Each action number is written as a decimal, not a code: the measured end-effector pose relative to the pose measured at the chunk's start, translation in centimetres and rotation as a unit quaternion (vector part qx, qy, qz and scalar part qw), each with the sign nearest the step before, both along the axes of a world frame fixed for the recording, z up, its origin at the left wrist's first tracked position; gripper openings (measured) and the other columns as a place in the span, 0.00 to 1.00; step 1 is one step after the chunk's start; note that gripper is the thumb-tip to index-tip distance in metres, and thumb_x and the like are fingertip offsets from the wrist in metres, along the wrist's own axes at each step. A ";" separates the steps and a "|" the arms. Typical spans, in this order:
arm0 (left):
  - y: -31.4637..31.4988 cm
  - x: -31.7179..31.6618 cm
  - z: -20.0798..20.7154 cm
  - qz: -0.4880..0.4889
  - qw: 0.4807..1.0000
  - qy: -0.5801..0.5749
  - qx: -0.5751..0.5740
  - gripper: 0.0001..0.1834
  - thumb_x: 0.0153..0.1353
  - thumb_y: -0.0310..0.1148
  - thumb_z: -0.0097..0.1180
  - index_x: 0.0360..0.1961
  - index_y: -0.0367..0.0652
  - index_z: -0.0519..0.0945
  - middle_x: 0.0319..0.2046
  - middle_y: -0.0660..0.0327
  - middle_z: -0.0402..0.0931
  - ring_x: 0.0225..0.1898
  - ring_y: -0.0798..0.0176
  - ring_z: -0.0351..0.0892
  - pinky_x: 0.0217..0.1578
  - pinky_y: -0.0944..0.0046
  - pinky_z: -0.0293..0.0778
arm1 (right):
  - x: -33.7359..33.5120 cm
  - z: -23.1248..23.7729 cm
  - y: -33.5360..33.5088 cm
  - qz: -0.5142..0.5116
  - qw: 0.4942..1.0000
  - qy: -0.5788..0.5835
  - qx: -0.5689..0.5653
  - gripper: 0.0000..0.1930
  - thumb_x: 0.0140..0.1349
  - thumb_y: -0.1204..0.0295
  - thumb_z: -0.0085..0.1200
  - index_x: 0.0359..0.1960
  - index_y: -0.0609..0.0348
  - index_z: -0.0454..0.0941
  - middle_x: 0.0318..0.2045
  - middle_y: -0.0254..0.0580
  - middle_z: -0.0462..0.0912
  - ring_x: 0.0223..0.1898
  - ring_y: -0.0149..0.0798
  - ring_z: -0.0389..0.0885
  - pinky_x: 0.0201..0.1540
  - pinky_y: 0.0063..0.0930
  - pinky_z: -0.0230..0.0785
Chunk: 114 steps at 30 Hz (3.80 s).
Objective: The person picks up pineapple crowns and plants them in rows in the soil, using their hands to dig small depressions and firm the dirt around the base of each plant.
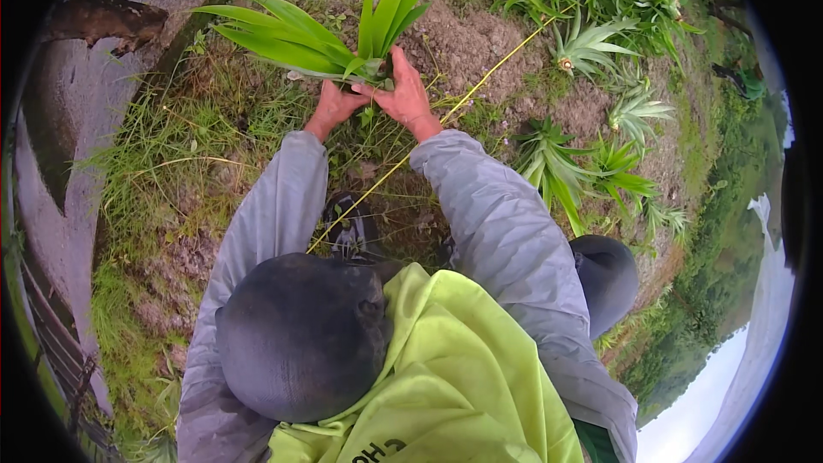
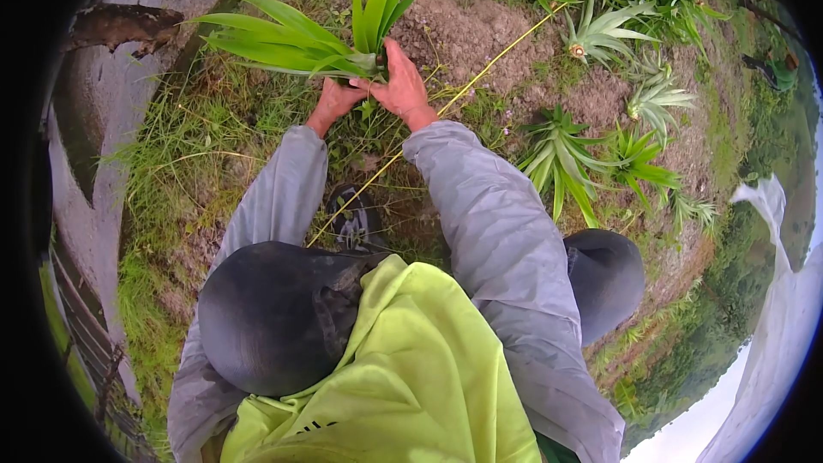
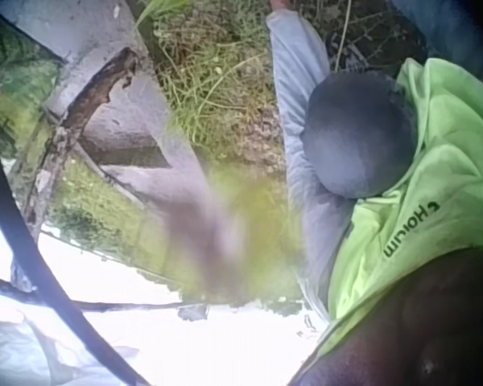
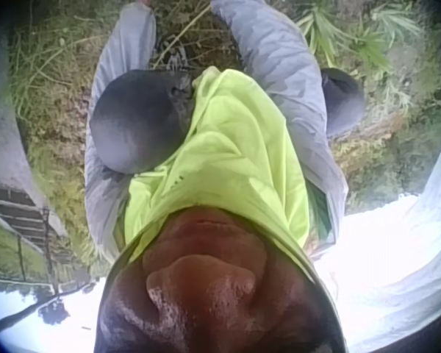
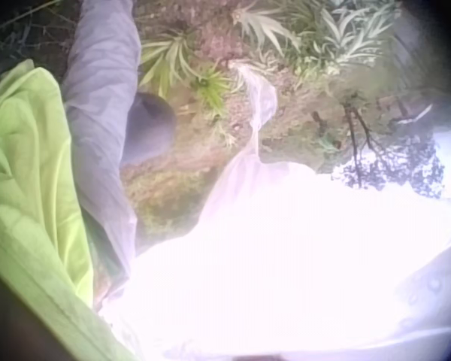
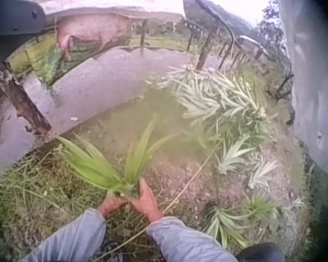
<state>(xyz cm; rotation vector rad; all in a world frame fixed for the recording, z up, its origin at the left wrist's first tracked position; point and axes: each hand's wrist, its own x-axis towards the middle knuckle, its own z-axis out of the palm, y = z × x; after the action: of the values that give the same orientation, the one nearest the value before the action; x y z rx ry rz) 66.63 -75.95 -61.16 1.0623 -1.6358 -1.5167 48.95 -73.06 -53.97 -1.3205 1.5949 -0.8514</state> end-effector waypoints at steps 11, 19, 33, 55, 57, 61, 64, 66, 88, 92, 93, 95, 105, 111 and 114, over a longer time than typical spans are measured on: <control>0.8 -0.9 -0.3 0.088 0.988 -0.102 -0.077 0.41 0.46 0.32 0.76 0.63 0.39 0.75 0.51 0.56 0.80 0.51 0.60 0.79 0.56 0.56 0.74 | 0.1 -0.9 0.5 0.039 0.999 0.021 -0.007 0.49 0.52 0.49 0.74 0.70 0.59 0.61 0.65 0.54 0.72 0.68 0.57 0.68 0.68 0.46 0.65; 2.0 -1.1 -3.7 -0.015 0.974 -0.199 -0.105 0.38 0.49 0.40 0.78 0.61 0.41 0.76 0.53 0.54 0.81 0.56 0.54 0.78 0.62 0.49 0.68 | 0.2 -0.9 1.1 0.029 0.999 0.008 -0.011 0.51 0.46 0.53 0.78 0.69 0.58 0.62 0.63 0.52 0.73 0.65 0.57 0.71 0.67 0.46 0.66; 1.0 -2.2 -0.4 0.029 0.993 -0.109 0.030 0.25 0.58 0.40 0.73 0.53 0.40 0.81 0.47 0.59 0.84 0.47 0.59 0.82 0.51 0.55 0.76 | -5.3 -0.5 -1.7 0.157 0.982 -0.081 0.066 0.46 0.49 0.62 0.79 0.70 0.56 0.68 0.60 0.49 0.81 0.61 0.46 0.80 0.65 0.43 0.72; 2.9 -0.3 -2.4 0.111 0.915 0.246 0.300 0.26 0.59 0.31 0.69 0.58 0.41 0.74 0.52 0.57 0.79 0.52 0.59 0.78 0.57 0.57 0.74 | -11.3 -7.2 -13.9 0.260 0.911 0.320 -0.003 0.36 0.53 0.56 0.74 0.64 0.47 0.75 0.61 0.50 0.79 0.62 0.55 0.77 0.63 0.47 0.73; 3.7 -2.2 1.7 0.092 0.957 0.067 0.266 0.27 0.57 0.30 0.70 0.57 0.41 0.75 0.52 0.57 0.79 0.53 0.58 0.78 0.57 0.56 0.73 | -14.2 -9.4 -12.5 0.230 0.931 0.277 0.055 0.28 0.57 0.60 0.69 0.60 0.49 0.79 0.56 0.48 0.83 0.58 0.54 0.80 0.60 0.45 0.75; 3.6 -3.0 3.1 0.093 0.955 0.015 0.283 0.28 0.57 0.30 0.70 0.59 0.42 0.74 0.53 0.57 0.78 0.54 0.56 0.78 0.58 0.55 0.72 | -15.3 -9.9 -12.4 0.259 0.952 0.161 0.003 0.25 0.60 0.64 0.65 0.60 0.48 0.78 0.51 0.48 0.85 0.53 0.52 0.83 0.57 0.45 0.76; 2.5 -1.0 -3.5 0.122 0.947 0.173 0.243 0.30 0.57 0.30 0.69 0.60 0.42 0.73 0.53 0.56 0.78 0.54 0.56 0.78 0.58 0.55 0.72 | -10.5 -6.2 -15.6 0.281 0.953 -0.076 0.089 0.25 0.59 0.68 0.64 0.61 0.50 0.77 0.47 0.47 0.86 0.49 0.48 0.84 0.57 0.44 0.77; 3.5 1.6 -6.6 0.138 0.941 0.206 0.232 0.29 0.58 0.31 0.69 0.60 0.42 0.73 0.53 0.57 0.78 0.54 0.55 0.78 0.59 0.55 0.72 | -5.3 -3.9 -15.4 0.323 0.940 -0.060 0.093 0.29 0.56 0.68 0.66 0.62 0.50 0.76 0.49 0.47 0.86 0.51 0.49 0.85 0.58 0.44 0.76; 3.3 -1.1 -3.1 0.070 0.816 0.417 0.393 0.28 0.65 0.27 0.66 0.65 0.44 0.72 0.55 0.57 0.76 0.54 0.59 0.79 0.59 0.53 0.78 | -0.3 -4.2 -12.5 0.511 0.829 0.064 0.217 0.19 0.67 0.59 0.56 0.53 0.56 0.86 0.36 0.44 0.90 0.36 0.45 0.87 0.44 0.40 0.78; 4.1 1.4 -3.2 0.063 0.809 0.433 0.393 0.29 0.65 0.26 0.66 0.66 0.45 0.71 0.56 0.57 0.76 0.54 0.60 0.79 0.59 0.53 0.80 | -3.3 -1.9 -11.3 0.232 0.960 0.158 -0.023 0.31 0.60 0.49 0.65 0.60 0.54 0.81 0.51 0.47 0.86 0.53 0.48 0.83 0.56 0.41 0.77; 4.0 0.7 -3.0 0.067 0.816 0.423 0.387 0.29 0.66 0.25 0.65 0.66 0.45 0.71 0.56 0.57 0.76 0.54 0.60 0.79 0.58 0.53 0.80 | -5.4 -1.4 -10.7 0.175 0.947 0.269 -0.027 0.35 0.55 0.48 0.69 0.61 0.54 0.79 0.56 0.47 0.83 0.59 0.47 0.81 0.59 0.40 0.77; 4.1 -0.8 -1.9 0.075 0.843 0.392 0.361 0.29 0.65 0.24 0.66 0.66 0.45 0.71 0.55 0.57 0.76 0.53 0.59 0.80 0.58 0.53 0.81 | -8.7 -0.9 -9.8 0.231 0.880 0.395 0.128 0.41 0.53 0.50 0.72 0.67 0.52 0.73 0.63 0.48 0.77 0.63 0.49 0.77 0.61 0.41 0.77; 3.7 -1.1 1.1 0.115 0.720 0.479 0.488 0.19 0.68 0.30 0.64 0.57 0.44 0.74 0.54 0.55 0.77 0.52 0.54 0.81 0.58 0.48 0.81 | -11.3 -3.9 -9.4 0.258 0.870 0.387 0.164 0.42 0.49 0.57 0.75 0.67 0.49 0.72 0.61 0.46 0.80 0.57 0.56 0.82 0.57 0.48 0.78; 3.3 -1.0 0.1 0.074 0.738 0.498 0.449 0.19 0.71 0.38 0.61 0.59 0.46 0.75 0.55 0.55 0.77 0.53 0.53 0.80 0.57 0.47 0.79 | -7.9 -4.9 -10.6 0.182 0.972 -0.102 0.107 0.31 0.56 0.59 0.70 0.62 0.51 0.77 0.51 0.48 0.86 0.52 0.49 0.85 0.53 0.45 0.78; 3.7 0.1 -0.2 0.075 0.711 0.525 0.462 0.19 0.71 0.38 0.61 0.60 0.46 0.75 0.56 0.54 0.76 0.55 0.52 0.79 0.59 0.47 0.78 | -1.2 -4.0 -10.1 0.287 0.955 0.076 0.007 0.28 0.60 0.59 0.66 0.63 0.51 0.78 0.46 0.49 0.88 0.46 0.44 0.88 0.48 0.43 0.79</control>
<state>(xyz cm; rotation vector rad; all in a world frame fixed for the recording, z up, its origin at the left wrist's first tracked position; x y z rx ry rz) 66.73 -72.27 -61.35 0.4607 0.0681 -2.2308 47.77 -83.16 -57.97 -1.7489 1.2137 -0.3844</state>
